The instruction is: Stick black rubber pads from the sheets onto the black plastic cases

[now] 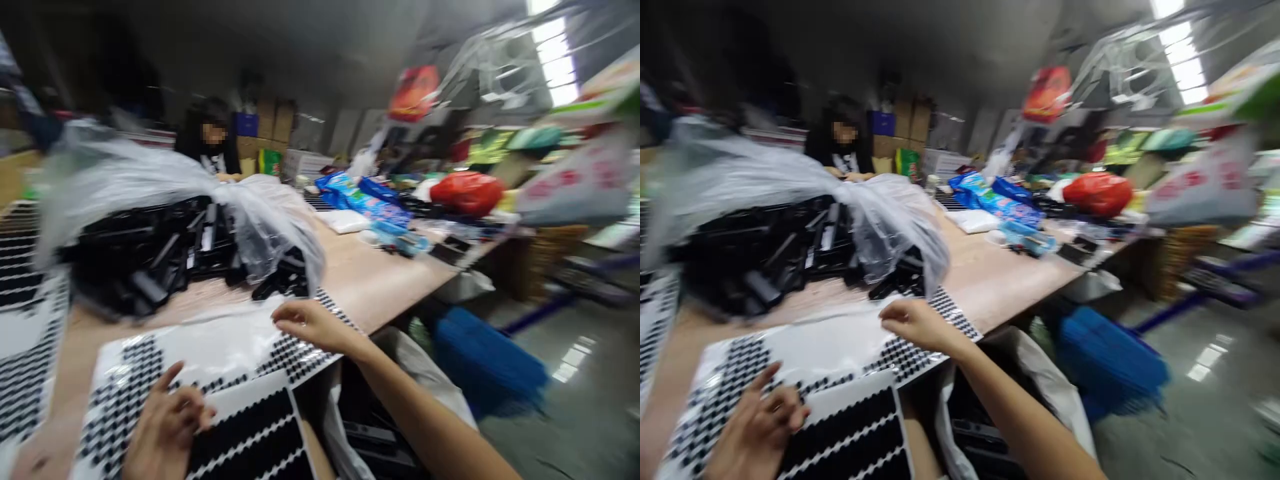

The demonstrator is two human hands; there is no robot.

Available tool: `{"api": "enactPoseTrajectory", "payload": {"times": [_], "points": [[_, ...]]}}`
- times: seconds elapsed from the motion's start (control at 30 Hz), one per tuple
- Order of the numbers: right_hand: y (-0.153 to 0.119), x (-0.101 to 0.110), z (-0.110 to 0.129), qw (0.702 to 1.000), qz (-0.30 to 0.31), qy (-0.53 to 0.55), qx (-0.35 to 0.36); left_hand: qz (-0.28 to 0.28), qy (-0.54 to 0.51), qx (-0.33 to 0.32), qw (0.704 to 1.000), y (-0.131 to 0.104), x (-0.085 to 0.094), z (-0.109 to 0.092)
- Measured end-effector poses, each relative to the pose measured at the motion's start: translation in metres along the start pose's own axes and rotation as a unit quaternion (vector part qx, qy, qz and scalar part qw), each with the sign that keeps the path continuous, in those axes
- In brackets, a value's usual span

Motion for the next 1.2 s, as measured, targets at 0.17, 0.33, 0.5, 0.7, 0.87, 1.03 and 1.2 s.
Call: {"api": "enactPoseTrajectory", "payload": {"times": [0.17, 0.33, 0.5, 0.7, 0.87, 1.03, 1.2], "points": [[0.061, -0.052, 0.0, 0.995, -0.034, -0.084, 0.036, 0.037, -0.026, -0.013, 0.999, -0.035, -0.037, -0.017], [0.076, -0.066, -0.015, 0.97, -0.076, -0.23, 0.018, 0.096, -0.035, -0.011, 0.995, -0.033, -0.03, -0.014], [0.082, -0.044, -0.052, 0.945, -0.078, -0.316, -0.023, 0.116, -0.035, -0.003, 0.993, -0.033, -0.033, -0.015], [0.084, -0.037, -0.07, 0.956, -0.053, -0.287, -0.015, 0.117, -0.041, -0.002, 0.992, -0.033, -0.034, -0.014], [0.086, -0.083, -0.032, 0.977, -0.085, -0.193, 0.028, 0.095, -0.03, -0.004, 0.995, -0.033, -0.032, -0.017], [0.097, -0.115, 0.027, 0.986, -0.101, -0.085, 0.103, 0.043, -0.012, -0.016, 0.999, -0.042, -0.039, -0.021], [0.103, -0.095, 0.047, 0.978, -0.119, -0.118, 0.126, -0.023, 0.001, 0.007, 1.0, -0.022, -0.02, -0.016]]}}
Point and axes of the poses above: each hand's wrist, its own y-axis towards the middle knuckle, its own x-axis out of the back of the hand, z = x × y, the point moved 6 cm from there along y, towards the middle knuckle, and after that the axes turned 13 degrees about -z, right-handed, at the moved point
